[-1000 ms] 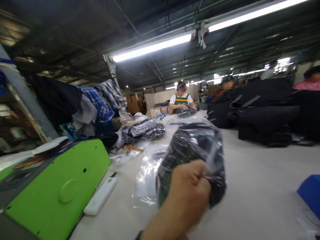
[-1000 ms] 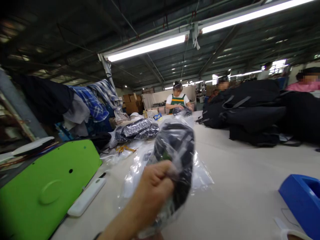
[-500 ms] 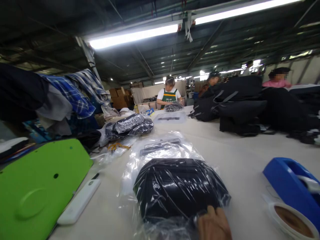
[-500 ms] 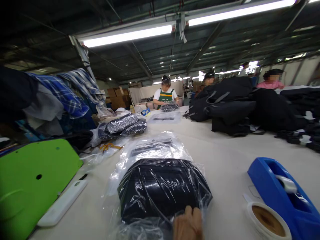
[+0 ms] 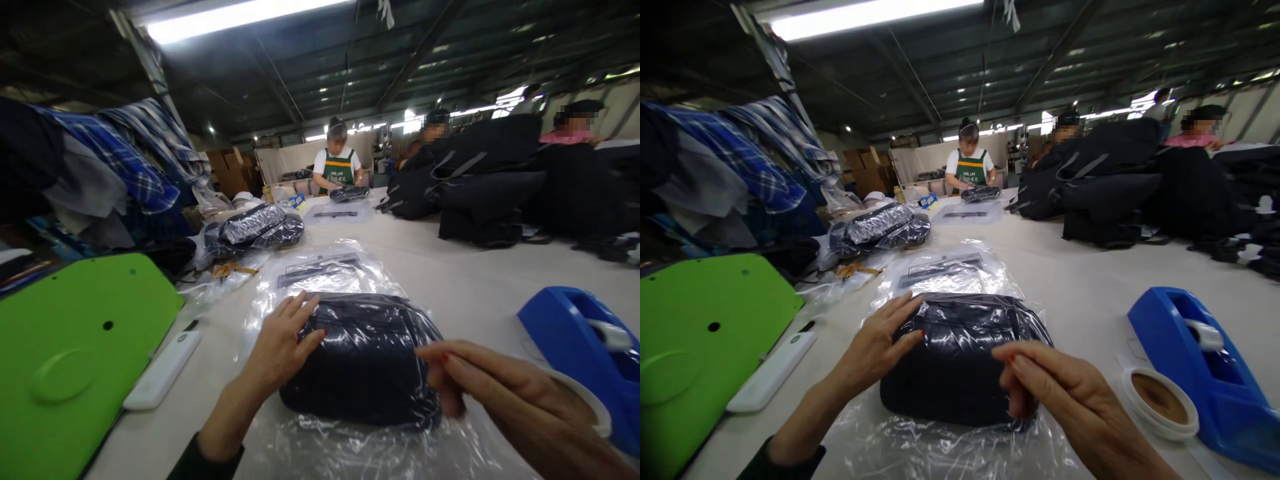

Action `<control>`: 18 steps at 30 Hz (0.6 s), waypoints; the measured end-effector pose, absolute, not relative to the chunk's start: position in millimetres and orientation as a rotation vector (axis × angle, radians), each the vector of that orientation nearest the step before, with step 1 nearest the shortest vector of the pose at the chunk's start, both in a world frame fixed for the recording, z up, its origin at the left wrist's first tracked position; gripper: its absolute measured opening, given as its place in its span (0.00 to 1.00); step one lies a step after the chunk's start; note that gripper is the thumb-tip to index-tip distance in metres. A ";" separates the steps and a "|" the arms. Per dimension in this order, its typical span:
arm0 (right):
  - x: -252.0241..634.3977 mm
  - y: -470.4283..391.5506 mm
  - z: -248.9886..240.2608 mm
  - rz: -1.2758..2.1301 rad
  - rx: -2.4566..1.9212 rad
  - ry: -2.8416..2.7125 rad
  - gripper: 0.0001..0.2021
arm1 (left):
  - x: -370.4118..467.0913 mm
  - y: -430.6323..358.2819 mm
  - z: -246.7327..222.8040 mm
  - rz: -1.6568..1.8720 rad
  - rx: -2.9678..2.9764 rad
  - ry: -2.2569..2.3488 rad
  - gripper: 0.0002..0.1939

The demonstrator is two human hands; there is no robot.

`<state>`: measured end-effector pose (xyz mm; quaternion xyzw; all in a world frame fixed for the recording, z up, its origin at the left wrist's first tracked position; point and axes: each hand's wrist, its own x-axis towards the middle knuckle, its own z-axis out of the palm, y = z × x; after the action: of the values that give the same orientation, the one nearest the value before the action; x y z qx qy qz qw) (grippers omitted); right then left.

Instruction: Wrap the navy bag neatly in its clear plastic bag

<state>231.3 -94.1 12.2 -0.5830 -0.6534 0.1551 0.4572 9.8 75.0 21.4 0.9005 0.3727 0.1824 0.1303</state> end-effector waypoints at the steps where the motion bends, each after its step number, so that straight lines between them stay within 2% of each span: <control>1: 235.4 -82.0 11.2 0.240 -1.481 -1.604 0.14 | 10.0 81.1 5.7 0.406 2.705 1.130 0.28; 3: 242.2 -60.1 -8.5 -0.109 -1.571 -1.756 0.16 | 11.3 81.2 -29.3 0.242 2.829 1.141 0.32; 5: 246.6 -46.2 -43.3 -0.366 -1.616 -2.012 0.19 | 10.0 70.7 -57.9 0.288 2.921 1.163 0.34; 9: 253.0 -42.5 -97.6 -0.573 -1.609 -2.244 0.25 | -5.4 56.3 -75.9 0.363 3.035 1.035 0.41; 14: 260.5 -43.2 -96.5 -0.589 -1.582 -2.253 0.24 | -31.3 66.8 -72.0 0.264 3.177 0.742 0.48; 18: 248.6 -56.3 -80.2 -0.668 -1.530 -2.190 0.21 | -36.8 68.1 -76.8 0.295 3.251 0.715 0.52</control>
<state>248.6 -56.3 -80.2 -0.5451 -0.7805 -0.2380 0.1926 -36.8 68.1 -76.8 0.9680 0.2128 0.0878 -0.0999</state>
